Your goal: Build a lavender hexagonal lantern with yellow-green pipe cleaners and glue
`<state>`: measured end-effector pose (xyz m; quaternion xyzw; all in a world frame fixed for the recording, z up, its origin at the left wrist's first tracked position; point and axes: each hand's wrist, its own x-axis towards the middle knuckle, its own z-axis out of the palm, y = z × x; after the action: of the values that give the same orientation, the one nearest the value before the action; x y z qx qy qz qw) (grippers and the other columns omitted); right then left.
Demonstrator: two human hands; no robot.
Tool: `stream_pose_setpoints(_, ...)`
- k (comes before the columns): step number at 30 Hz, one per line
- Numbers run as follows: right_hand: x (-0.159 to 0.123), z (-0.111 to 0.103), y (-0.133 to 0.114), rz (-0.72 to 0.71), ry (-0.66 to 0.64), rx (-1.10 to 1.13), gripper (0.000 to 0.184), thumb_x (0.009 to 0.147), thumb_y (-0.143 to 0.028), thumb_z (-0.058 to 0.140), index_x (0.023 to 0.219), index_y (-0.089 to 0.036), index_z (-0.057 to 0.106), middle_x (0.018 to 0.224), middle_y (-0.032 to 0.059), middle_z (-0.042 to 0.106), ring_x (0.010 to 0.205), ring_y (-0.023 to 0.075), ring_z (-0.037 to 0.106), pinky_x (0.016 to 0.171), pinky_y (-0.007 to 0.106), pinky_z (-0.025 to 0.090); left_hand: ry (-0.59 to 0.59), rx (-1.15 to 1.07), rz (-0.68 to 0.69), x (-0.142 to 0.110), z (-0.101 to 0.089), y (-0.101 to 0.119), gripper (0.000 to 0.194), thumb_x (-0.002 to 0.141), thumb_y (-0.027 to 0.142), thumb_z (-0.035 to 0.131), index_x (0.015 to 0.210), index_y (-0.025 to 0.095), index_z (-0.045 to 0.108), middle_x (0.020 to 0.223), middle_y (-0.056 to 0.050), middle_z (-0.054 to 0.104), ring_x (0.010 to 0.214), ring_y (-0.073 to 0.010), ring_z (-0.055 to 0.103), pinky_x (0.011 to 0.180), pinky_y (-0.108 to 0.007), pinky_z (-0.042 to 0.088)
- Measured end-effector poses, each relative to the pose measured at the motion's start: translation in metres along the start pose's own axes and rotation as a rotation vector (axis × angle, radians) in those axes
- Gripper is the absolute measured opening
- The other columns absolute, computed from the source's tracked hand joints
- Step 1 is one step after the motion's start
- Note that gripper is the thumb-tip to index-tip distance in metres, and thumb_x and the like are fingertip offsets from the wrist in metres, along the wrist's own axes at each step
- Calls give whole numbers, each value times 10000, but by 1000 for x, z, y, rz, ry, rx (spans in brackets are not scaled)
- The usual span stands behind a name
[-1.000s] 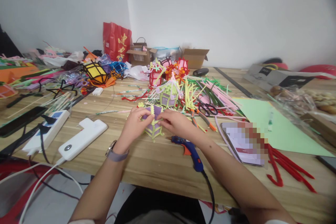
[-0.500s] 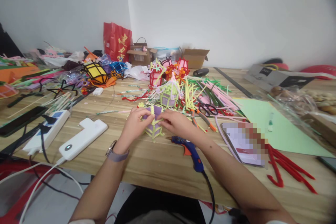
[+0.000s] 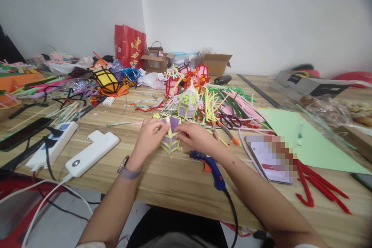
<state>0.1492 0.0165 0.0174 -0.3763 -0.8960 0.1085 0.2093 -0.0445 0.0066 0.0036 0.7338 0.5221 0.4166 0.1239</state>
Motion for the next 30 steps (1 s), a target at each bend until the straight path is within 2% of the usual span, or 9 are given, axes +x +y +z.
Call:
stream_pose_setpoints(8, 0, -1, -1, 17, -16, 0, 187, 871, -178, 599, 1039, -173, 682, 824, 38, 628, 750, 154, 553, 700, 244, 384, 11, 89, -42, -2, 2, -1, 366, 923, 402, 440, 758, 220, 712, 939, -37, 673, 967, -228, 498, 912, -375, 375)
stream_pose_setpoints(15, 1, -2, -2, 11, -14, -3, 182, 874, -170, 595, 1035, -168, 681, 836, 48, 637, 755, 158, 563, 698, 249, 389, 43, 64, -109, -2, 3, 1, 299, 881, 403, 514, 754, 232, 724, 993, -46, 644, 1046, -245, 475, 945, -393, 375)
stream_pose_setpoints(22, 1, -2, -3, 8, -13, -12, 177, 870, -161, 593, 1023, -160, 682, 813, 48, 637, 747, 159, 565, 702, 254, 390, -1, 24, -102, 0, 3, 2, 213, 833, 358, 596, 707, 226, 706, 996, -32, 641, 1045, -235, 518, 995, -432, 315)
stream_pose_setpoints(30, 0, -1, -1, 3, -12, -5, 186, 873, -167, 589, 1033, -166, 683, 832, 49, 640, 763, 162, 568, 704, 252, 385, 6, 1, -95, 0, 3, 1, 153, 801, 309, 626, 692, 224, 692, 976, -24, 656, 1030, -230, 550, 971, -419, 324)
